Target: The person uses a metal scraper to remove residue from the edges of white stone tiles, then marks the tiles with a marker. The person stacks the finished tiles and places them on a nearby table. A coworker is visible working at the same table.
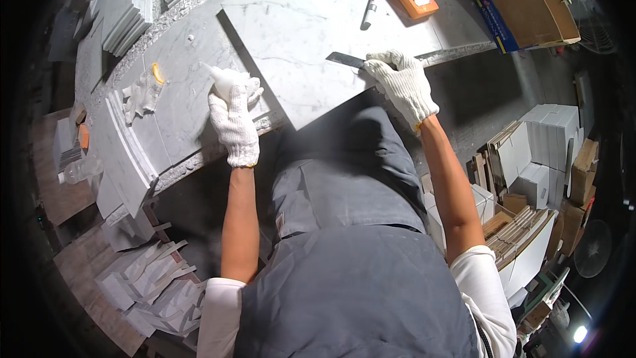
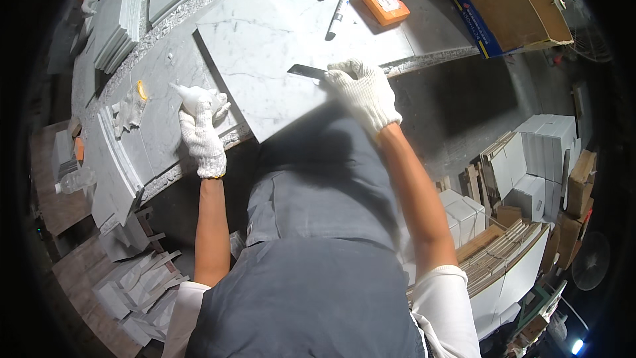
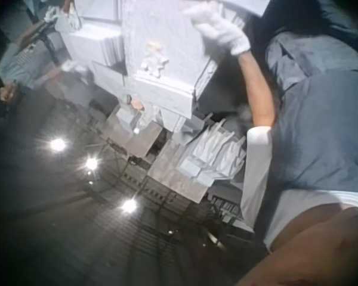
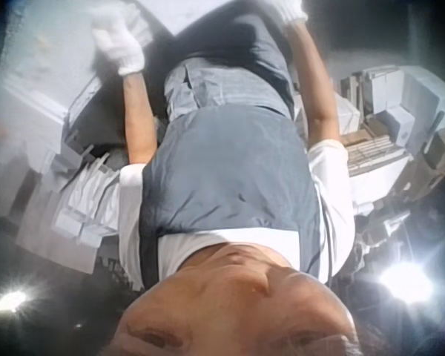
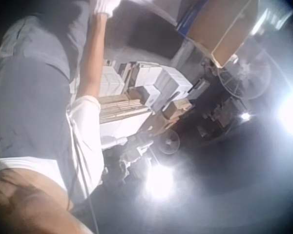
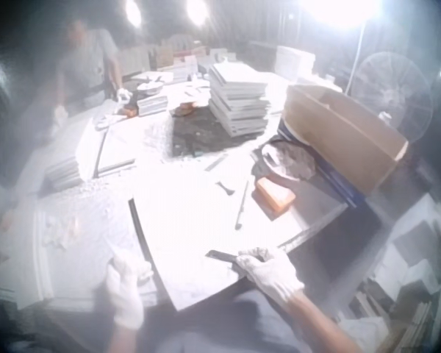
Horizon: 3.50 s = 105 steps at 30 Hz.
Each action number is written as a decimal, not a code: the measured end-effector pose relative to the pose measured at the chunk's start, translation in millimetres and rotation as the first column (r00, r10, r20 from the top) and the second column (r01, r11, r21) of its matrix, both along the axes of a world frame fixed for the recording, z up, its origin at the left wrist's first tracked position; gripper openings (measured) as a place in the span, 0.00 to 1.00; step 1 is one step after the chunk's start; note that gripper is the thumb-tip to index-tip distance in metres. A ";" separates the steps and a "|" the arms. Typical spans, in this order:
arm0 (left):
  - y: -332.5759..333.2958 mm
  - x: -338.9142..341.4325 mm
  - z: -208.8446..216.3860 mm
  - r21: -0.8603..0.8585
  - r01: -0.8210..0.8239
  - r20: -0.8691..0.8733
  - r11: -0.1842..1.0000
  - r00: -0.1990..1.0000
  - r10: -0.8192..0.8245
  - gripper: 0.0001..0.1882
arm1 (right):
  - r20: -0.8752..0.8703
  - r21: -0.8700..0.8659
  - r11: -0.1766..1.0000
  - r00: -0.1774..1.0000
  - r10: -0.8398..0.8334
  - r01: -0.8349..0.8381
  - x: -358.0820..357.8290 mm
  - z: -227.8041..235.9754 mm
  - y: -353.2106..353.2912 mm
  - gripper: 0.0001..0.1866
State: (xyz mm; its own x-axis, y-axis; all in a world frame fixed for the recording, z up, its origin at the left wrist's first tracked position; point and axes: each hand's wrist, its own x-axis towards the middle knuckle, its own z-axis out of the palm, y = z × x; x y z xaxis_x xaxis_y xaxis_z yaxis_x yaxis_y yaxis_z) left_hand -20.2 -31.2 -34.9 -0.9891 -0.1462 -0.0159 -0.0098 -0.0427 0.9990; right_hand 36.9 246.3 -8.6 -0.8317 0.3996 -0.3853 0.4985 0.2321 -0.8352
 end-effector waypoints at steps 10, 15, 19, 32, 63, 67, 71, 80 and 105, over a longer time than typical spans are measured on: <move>3.4 -0.2 1.5 -0.059 -0.049 -0.024 0.997 0.999 0.047 0.21 | 0.023 -0.282 0.959 0.999 0.045 -0.036 12.1 7.2 13.8 0.12; -3.8 -5.1 1.8 -0.035 -0.031 0.021 0.999 0.999 0.032 0.20 | 0.000 -0.067 0.996 0.998 0.055 -0.055 -4.1 -4.4 8.2 0.13; -5.7 -1.1 7.5 0.025 0.007 0.069 1.000 0.998 -0.008 0.20 | 0.013 -0.082 0.997 1.000 0.005 -0.004 -5.5 -6.4 14.2 0.13; 29.7 4.2 19.9 -0.699 0.196 -0.309 0.688 0.785 -0.538 0.24 | -0.088 -0.516 0.820 0.937 -0.338 0.247 86.1 -54.9 56.4 0.11; 62.4 -0.3 12.4 -0.935 -0.269 -0.351 0.230 0.625 -0.697 0.35 | 0.037 -0.577 0.655 0.816 -0.576 0.488 88.7 -17.6 29.1 0.09; 63.2 0.0 13.4 -0.933 -0.280 -0.354 0.224 0.621 -0.700 0.34 | 0.039 -0.555 0.688 0.841 -0.539 0.467 90.6 -20.9 34.0 0.11; 63.5 -0.2 12.7 -0.927 -0.299 -0.368 0.226 0.612 -0.700 0.34 | 0.044 -0.594 0.666 0.844 -0.534 0.452 93.3 -27.2 37.3 0.16; 63.5 -0.9 13.4 -0.930 -0.299 -0.358 0.214 0.602 -0.714 0.30 | 0.030 -0.591 0.684 0.859 -0.511 0.428 94.7 -34.0 39.5 0.16; 61.5 -1.1 12.1 -0.925 -0.308 -0.368 0.222 0.585 -0.723 0.29 | 0.020 -0.617 0.674 0.863 -0.504 0.407 99.4 -40.1 38.9 0.16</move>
